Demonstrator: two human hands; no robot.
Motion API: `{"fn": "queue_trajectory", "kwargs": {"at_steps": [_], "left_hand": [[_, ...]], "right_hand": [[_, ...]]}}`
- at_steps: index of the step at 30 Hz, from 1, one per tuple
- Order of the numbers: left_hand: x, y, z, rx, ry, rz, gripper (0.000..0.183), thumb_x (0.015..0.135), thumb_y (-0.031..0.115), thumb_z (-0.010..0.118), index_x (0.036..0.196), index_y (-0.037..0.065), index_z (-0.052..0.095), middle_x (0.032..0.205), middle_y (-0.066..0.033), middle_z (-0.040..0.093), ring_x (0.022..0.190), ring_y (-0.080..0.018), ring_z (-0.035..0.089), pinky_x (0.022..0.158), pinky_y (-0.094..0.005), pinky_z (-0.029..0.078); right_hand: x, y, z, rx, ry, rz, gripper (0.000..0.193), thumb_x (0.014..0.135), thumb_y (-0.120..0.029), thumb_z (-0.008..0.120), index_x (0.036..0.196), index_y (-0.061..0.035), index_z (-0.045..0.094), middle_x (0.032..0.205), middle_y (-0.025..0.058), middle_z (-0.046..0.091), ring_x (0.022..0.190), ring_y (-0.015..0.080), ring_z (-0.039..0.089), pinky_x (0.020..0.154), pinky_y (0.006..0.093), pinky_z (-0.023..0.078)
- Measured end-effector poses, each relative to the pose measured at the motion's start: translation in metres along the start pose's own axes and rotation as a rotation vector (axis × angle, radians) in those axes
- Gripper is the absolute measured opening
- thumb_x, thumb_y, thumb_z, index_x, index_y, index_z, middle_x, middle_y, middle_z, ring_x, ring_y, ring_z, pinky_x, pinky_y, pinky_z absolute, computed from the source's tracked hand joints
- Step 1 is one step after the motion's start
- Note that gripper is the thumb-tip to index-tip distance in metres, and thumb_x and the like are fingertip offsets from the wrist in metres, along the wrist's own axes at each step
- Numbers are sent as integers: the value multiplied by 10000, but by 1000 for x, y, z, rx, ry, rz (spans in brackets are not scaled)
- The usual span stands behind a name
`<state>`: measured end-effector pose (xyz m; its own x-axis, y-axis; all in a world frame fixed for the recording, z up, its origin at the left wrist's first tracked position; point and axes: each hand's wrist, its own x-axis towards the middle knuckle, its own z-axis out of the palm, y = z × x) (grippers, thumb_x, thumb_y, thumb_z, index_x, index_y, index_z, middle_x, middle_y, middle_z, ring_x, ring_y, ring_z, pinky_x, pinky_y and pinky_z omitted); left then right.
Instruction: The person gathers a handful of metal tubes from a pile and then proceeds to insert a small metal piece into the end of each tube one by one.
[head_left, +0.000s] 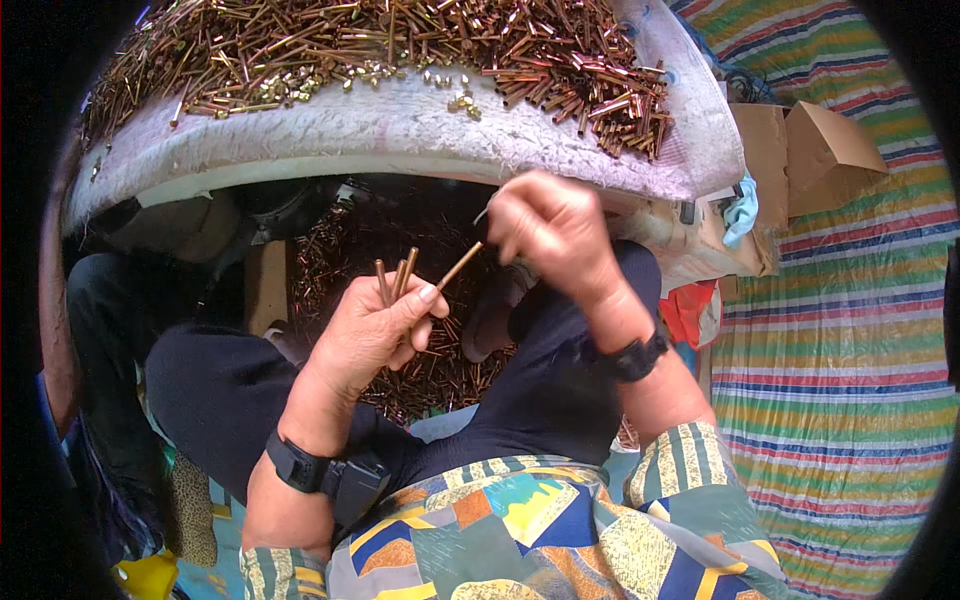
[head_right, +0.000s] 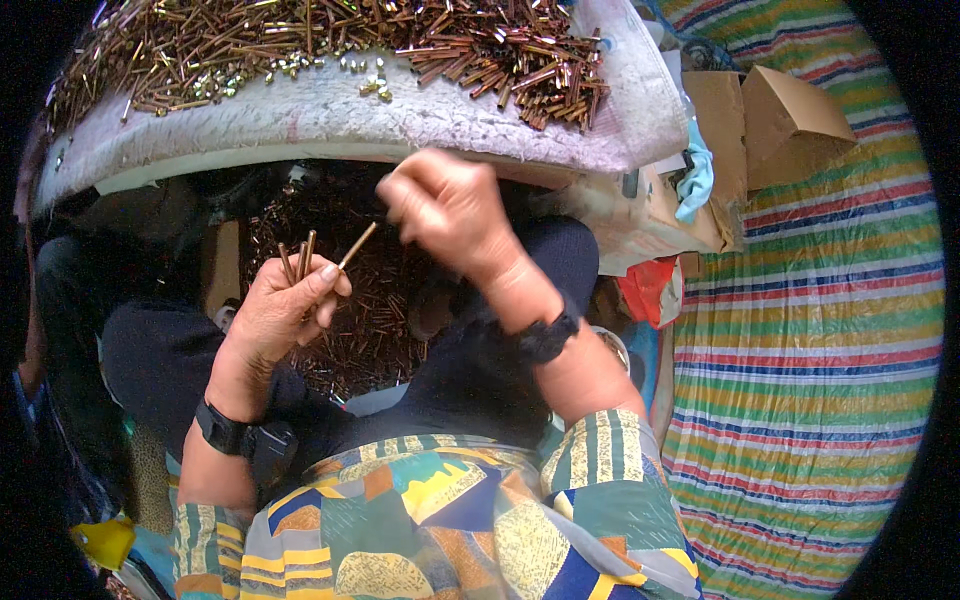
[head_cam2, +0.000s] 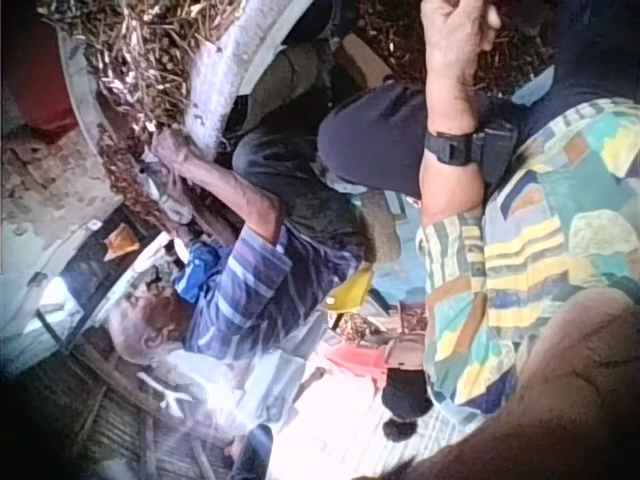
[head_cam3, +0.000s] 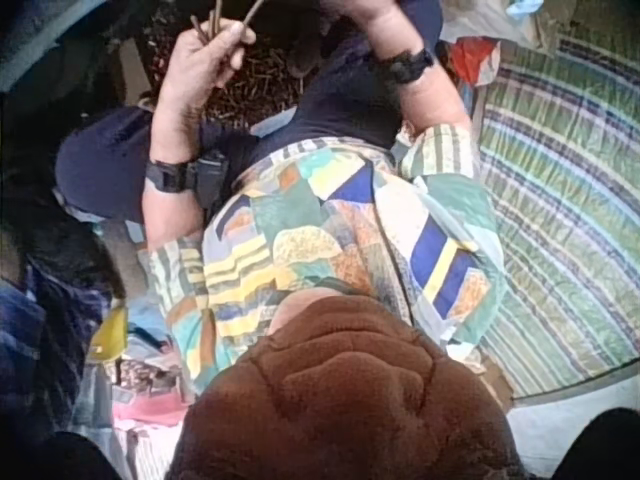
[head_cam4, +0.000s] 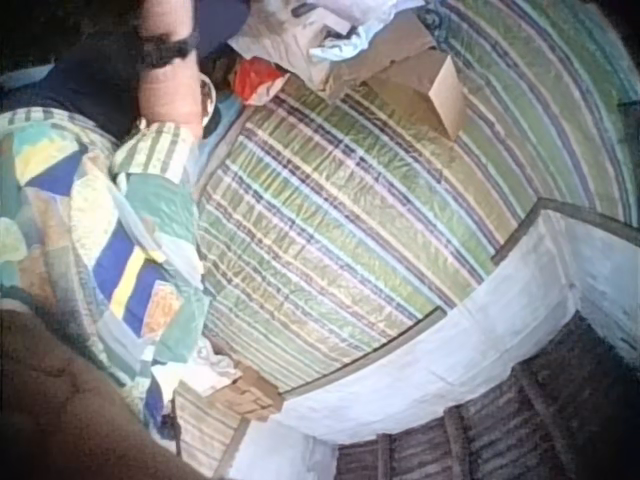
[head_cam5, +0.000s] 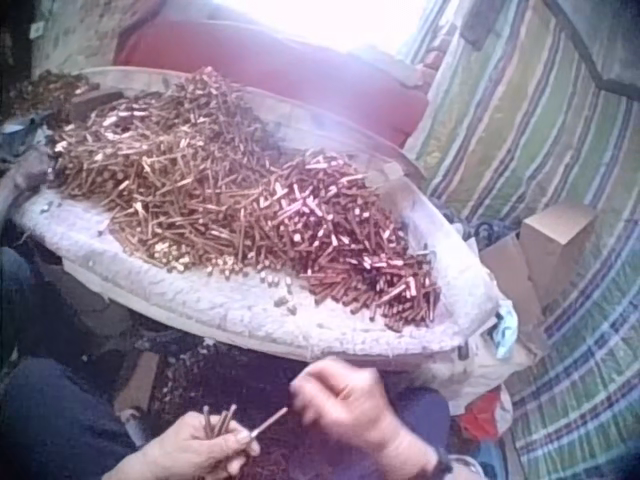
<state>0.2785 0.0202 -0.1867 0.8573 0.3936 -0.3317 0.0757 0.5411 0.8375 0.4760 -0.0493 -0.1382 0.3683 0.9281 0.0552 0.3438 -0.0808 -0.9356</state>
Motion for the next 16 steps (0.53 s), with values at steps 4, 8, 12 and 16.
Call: {"fn": "queue_trajectory", "kwargs": {"at_steps": [4,8,12,16], "left_hand": [[8,-1,4,-62,59,45,216,885,209,514,803,26,597,539,-14,541,361,-46,393,320,-169,276],[8,1,3,-84,53,30,215,882,203,519,805,19,596,544,-20,545,365,-47,397,322,-168,277],[7,-2,1,-103,41,72,214,883,204,517,810,20,598,554,-27,554,364,-51,398,322,-168,279],[3,-4,-6,-98,72,115,215,881,211,521,830,18,603,560,-33,559,377,-60,412,328,-183,301]], "right_hand": [[60,19,-73,-836,475,-210,210,744,-219,636,781,-13,617,700,155,635,638,271,633,610,345,498],[97,32,-88,-1283,453,102,303,699,-225,631,895,2,588,808,219,625,785,351,614,744,411,471],[110,33,-84,-1338,381,128,310,682,-162,596,922,32,569,857,265,605,828,379,599,775,422,460],[114,20,-78,-1285,256,228,382,660,-144,583,974,69,538,948,287,582,934,384,570,830,403,447]]}}
